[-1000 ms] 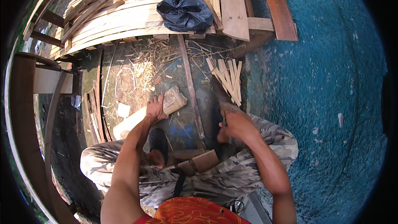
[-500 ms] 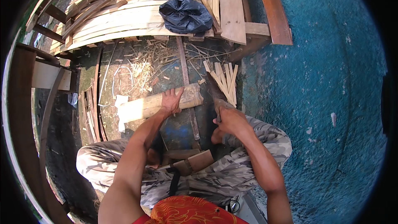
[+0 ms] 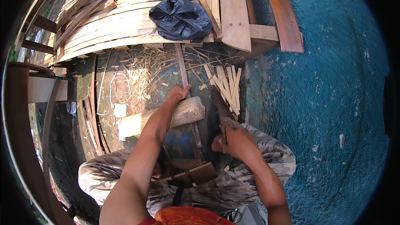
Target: The person positions a large bamboo log on a wooden workbench, then uses a hand saw to cut the log into smaller pieces. The person repeatedly repositions the log and continues sawing while seated on the ground.
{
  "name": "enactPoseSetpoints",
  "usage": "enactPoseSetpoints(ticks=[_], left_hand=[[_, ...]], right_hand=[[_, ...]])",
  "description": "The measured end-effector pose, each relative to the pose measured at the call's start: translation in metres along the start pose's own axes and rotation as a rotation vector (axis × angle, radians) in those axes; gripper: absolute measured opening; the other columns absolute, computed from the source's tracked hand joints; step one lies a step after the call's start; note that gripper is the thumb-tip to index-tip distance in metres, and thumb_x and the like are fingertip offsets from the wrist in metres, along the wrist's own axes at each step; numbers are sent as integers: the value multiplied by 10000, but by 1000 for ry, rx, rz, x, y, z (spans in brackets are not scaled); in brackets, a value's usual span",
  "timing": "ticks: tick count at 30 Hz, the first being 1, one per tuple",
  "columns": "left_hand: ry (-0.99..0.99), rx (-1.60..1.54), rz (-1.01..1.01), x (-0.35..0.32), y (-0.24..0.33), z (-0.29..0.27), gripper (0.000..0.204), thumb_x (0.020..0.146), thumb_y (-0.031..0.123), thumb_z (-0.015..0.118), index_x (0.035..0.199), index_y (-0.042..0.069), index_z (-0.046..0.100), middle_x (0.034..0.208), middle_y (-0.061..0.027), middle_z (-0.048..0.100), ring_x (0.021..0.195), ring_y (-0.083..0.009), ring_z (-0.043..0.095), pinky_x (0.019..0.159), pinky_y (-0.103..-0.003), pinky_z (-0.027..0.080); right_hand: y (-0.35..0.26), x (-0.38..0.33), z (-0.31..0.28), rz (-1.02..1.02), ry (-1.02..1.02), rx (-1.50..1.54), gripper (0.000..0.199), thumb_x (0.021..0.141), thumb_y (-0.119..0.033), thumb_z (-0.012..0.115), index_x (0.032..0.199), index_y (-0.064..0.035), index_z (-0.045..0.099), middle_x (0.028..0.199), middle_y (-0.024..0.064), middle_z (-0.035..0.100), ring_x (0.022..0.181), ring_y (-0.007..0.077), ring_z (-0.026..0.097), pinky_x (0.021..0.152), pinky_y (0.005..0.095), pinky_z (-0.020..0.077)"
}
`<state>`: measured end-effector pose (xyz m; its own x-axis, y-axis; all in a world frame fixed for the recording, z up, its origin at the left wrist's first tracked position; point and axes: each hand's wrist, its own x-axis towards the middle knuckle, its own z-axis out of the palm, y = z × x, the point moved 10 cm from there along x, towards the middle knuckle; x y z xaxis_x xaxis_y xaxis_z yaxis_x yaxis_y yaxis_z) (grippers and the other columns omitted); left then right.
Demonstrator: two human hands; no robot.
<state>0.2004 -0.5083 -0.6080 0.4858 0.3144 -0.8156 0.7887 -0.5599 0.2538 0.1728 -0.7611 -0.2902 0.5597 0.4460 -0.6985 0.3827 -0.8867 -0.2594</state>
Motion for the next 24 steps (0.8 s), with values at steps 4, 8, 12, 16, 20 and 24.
enactPoseSetpoints(ticks=[4, 8, 12, 16, 20, 24], left_hand=[[79, 16, -54, 18, 10, 10, 857, 859, 705, 628, 1247, -59, 637, 1274, -231, 675, 1190, -364, 659, 984, -442, 536], [106, 16, -21, 29, 12, 9, 741, 861, 548, 706, 1283, -49, 583, 1236, -209, 696, 1128, -360, 689, 954, -441, 558], [197, -15, 7, 28, 16, 1, 720, 880, 453, 699, 1336, -63, 487, 1201, -229, 700, 1124, -371, 689, 941, -434, 565], [219, -65, -21, 28, 15, 6, 748, 887, 414, 695, 1369, -79, 404, 1179, -252, 697, 1116, -384, 689, 945, -428, 562], [266, -99, -93, 28, -11, 2, 685, 898, 379, 680, 1344, -69, 417, 1177, -255, 695, 1099, -387, 695, 947, -427, 558], [250, -5, -8, 26, -24, 1, 653, 902, 359, 676, 1329, -71, 433, 1174, -259, 695, 1096, -392, 695, 939, -431, 561]], right_hand=[[-13, -2, -13, -61, 59, 36, 324, 872, -292, 742, 943, 1, 625, 859, 209, 713, 802, 382, 720, 742, 469, 554], [-27, -3, -26, -155, 127, 90, 300, 852, -243, 766, 936, 2, 616, 826, 200, 700, 782, 387, 711, 726, 467, 547], [-37, -2, -31, -196, 143, 63, 294, 853, -233, 764, 930, 6, 612, 816, 200, 697, 769, 388, 708, 719, 463, 547], [-37, 0, -26, -153, 106, 26, 295, 860, -240, 758, 936, 5, 611, 800, 193, 697, 754, 381, 708, 713, 463, 546], [-34, 0, -23, -146, 117, 31, 302, 860, -247, 759, 937, 3, 608, 793, 188, 696, 749, 380, 709, 713, 467, 546], [-34, -2, -24, -164, 141, 38, 306, 856, -245, 766, 926, 4, 604, 806, 194, 698, 757, 383, 710, 718, 469, 548]])
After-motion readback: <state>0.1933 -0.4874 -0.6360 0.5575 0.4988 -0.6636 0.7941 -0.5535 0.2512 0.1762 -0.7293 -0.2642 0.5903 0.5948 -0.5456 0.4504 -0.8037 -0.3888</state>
